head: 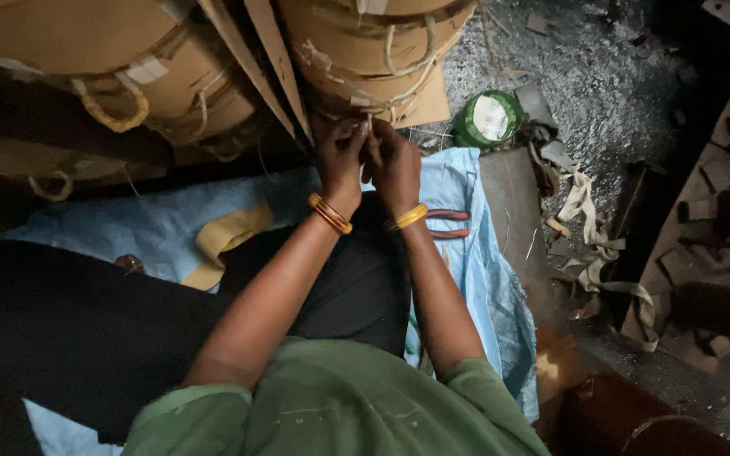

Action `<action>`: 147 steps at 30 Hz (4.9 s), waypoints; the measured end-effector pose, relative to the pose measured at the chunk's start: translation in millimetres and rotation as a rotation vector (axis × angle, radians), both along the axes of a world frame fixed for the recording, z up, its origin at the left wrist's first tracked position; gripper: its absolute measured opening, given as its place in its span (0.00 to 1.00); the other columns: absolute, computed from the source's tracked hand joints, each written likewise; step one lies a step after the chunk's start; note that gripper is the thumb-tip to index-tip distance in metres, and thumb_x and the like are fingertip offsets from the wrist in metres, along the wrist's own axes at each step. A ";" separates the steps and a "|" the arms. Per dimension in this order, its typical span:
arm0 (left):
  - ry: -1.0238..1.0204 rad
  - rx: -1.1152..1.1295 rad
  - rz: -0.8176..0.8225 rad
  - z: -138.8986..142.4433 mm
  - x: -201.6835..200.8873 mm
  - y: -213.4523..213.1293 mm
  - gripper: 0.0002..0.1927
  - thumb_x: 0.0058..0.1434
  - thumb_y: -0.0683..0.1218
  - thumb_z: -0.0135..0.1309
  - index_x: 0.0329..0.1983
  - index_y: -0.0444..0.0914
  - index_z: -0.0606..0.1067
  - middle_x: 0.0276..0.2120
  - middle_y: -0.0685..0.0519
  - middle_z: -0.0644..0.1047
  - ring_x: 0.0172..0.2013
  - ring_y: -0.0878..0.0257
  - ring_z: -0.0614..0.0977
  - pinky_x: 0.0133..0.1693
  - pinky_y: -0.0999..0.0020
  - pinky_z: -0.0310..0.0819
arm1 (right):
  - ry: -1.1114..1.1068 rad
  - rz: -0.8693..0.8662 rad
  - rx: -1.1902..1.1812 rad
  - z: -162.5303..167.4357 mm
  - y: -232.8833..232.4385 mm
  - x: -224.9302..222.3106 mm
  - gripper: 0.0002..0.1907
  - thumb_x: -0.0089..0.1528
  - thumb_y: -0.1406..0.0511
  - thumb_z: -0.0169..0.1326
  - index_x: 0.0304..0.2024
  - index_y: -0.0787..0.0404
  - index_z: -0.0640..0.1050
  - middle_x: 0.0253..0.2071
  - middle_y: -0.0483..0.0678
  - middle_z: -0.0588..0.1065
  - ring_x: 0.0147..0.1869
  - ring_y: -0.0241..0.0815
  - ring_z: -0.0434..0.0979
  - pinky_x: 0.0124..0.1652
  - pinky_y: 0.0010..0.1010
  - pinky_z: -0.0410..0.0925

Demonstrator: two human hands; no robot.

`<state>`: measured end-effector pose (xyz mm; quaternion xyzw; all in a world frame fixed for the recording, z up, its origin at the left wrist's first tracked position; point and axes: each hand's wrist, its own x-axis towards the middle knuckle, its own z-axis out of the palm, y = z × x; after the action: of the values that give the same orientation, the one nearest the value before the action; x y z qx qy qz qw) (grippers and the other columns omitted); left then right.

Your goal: The person sits on a tarp and repeatedly ties beige fabric strips around the bottom of large cylindrical packages using a white string. The person pulls the string tight and secures the fabric to the package.

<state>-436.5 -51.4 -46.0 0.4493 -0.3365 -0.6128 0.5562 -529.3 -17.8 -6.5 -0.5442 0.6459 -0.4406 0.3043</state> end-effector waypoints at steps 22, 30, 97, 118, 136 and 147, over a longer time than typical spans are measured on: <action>-0.482 -0.340 0.102 -2.8 6.8 -14.2 0.10 0.68 0.45 0.55 0.37 0.32 0.81 0.34 0.50 0.83 0.38 0.64 0.83 0.46 0.67 0.77 | 0.881 -0.339 0.054 -40.0 20.1 -157.4 0.41 0.59 0.72 0.57 0.75 0.60 0.60 0.56 0.59 0.73 0.61 0.58 0.69 0.62 0.49 0.60; -0.325 -0.141 0.047 5.4 7.0 -4.3 0.11 0.68 0.45 0.55 0.44 0.32 0.80 0.36 0.48 0.84 0.37 0.63 0.82 0.44 0.68 0.76 | 0.929 -0.150 0.155 -40.2 15.4 -161.3 0.43 0.55 0.73 0.55 0.74 0.58 0.60 0.57 0.56 0.74 0.64 0.57 0.67 0.68 0.56 0.51; 0.461 -0.042 -0.182 11.4 11.6 -10.6 0.14 0.65 0.41 0.58 0.53 0.35 0.76 0.45 0.53 0.81 0.44 0.66 0.83 0.50 0.70 0.78 | -0.201 -0.266 -0.267 27.4 -7.6 11.0 0.08 0.60 0.77 0.61 0.43 0.69 0.82 0.40 0.50 0.82 0.43 0.38 0.82 0.46 0.28 0.75; 0.211 0.098 -0.018 10.5 -1.0 -4.8 0.16 0.60 0.34 0.53 0.51 0.33 0.80 0.40 0.53 0.83 0.37 0.68 0.82 0.41 0.70 0.80 | 0.452 0.191 -0.250 31.6 5.2 -9.4 0.25 0.52 0.74 0.55 0.54 0.65 0.72 0.46 0.57 0.74 0.53 0.62 0.72 0.53 0.47 0.68; -0.185 0.033 0.035 16.8 -11.0 11.9 0.05 0.64 0.41 0.56 0.40 0.35 0.79 0.33 0.53 0.82 0.34 0.67 0.81 0.38 0.69 0.77 | 0.731 0.146 -0.374 11.4 3.7 -15.4 0.21 0.61 0.73 0.57 0.58 0.63 0.74 0.51 0.52 0.74 0.53 0.55 0.70 0.54 0.45 0.64; -0.466 -0.292 -0.188 63.2 83.2 57.4 0.12 0.72 0.46 0.47 0.40 0.36 0.79 0.38 0.48 0.82 0.39 0.54 0.84 0.45 0.63 0.77 | 0.747 -0.112 -0.553 -23.4 -14.0 -12.5 0.20 0.56 0.71 0.59 0.51 0.65 0.79 0.48 0.60 0.76 0.54 0.61 0.72 0.58 0.48 0.64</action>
<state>-353.3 6.1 17.2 0.4599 -0.5799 -0.4871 0.4636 -541.8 -31.8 -29.9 -0.6904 0.5979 -0.3861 -0.1298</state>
